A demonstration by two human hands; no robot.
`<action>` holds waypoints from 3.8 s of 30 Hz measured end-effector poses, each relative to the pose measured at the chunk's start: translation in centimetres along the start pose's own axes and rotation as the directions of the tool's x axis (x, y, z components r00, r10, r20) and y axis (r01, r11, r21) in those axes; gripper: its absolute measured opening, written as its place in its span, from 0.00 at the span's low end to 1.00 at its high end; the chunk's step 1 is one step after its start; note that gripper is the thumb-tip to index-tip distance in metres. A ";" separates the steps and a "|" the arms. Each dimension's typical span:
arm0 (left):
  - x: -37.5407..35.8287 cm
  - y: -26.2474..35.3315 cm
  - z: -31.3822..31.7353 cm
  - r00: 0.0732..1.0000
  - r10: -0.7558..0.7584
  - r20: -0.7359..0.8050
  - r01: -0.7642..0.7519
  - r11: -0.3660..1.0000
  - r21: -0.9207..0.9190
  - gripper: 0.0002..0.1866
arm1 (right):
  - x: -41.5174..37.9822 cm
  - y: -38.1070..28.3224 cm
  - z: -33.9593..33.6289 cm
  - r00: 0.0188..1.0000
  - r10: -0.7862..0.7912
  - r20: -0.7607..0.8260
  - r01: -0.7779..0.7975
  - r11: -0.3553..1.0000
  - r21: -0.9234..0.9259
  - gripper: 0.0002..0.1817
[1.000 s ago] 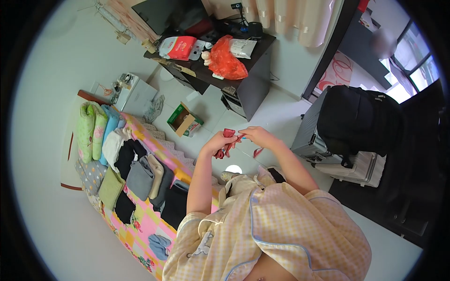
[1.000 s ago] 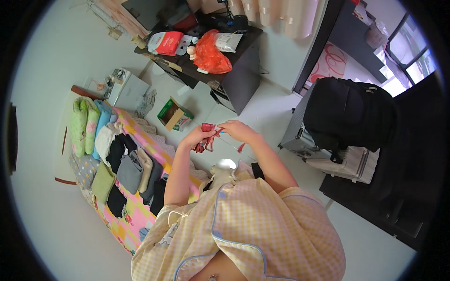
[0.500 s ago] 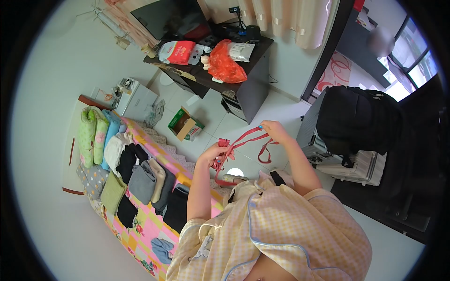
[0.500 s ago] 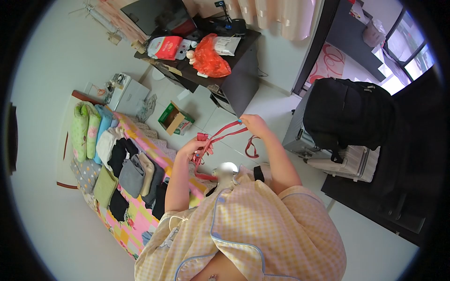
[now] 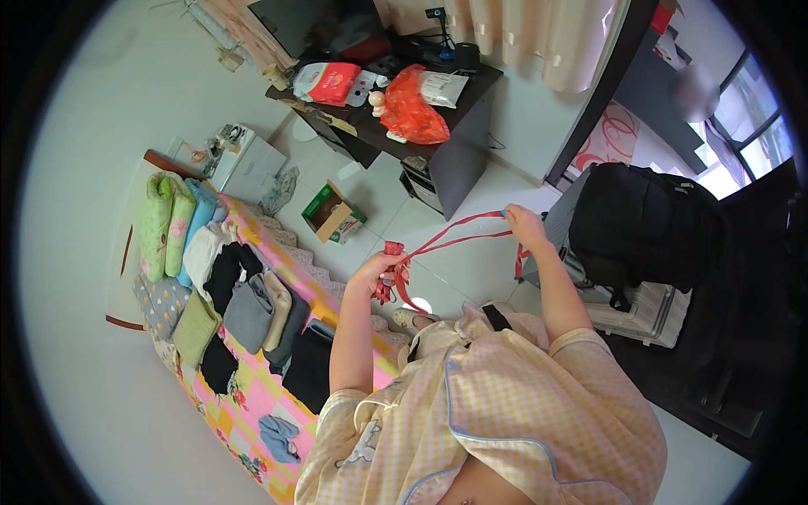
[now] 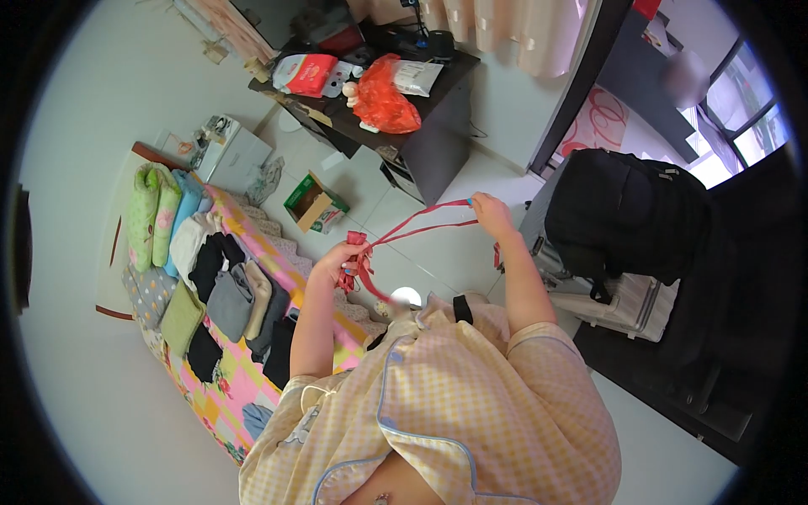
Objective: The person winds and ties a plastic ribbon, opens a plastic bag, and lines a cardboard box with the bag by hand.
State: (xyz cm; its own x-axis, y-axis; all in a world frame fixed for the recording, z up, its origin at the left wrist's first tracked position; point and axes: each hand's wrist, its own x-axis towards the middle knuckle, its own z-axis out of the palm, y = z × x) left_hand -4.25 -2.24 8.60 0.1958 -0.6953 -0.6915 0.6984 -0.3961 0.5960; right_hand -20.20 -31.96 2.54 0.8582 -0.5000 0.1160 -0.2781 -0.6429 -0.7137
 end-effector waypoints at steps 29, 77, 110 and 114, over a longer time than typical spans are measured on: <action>1.0 4.4 4.7 0.962 0.239 -0.134 -0.176 0.913 0.368 0.08 | 1.3 -13.3 4.4 0.727 -0.212 0.653 -0.221 0.829 0.514 0.20; -0.8 4.3 -4.2 0.189 0.609 -0.771 -0.867 0.472 0.160 0.12 | 1.2 -4.8 6.0 0.860 -0.114 0.498 -0.002 0.974 0.226 0.13; 1.9 -1.5 -2.8 0.697 0.716 -0.044 0.031 0.032 0.999 0.06 | 3.4 -8.9 7.5 0.632 -0.253 0.732 0.317 0.947 0.054 0.12; 1.6 -2.5 -7.2 0.546 0.780 -0.305 0.270 0.180 0.946 0.06 | 3.9 -5.7 6.4 0.672 -0.254 0.695 0.299 0.952 0.059 0.12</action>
State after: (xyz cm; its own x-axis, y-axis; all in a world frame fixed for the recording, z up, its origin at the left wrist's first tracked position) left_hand -0.75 1.97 3.10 0.8617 -0.5060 -0.0373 -0.4721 -0.8266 0.3063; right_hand -12.49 -26.55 2.68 0.9476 0.2307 -0.2210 0.0171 -0.7274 -0.6860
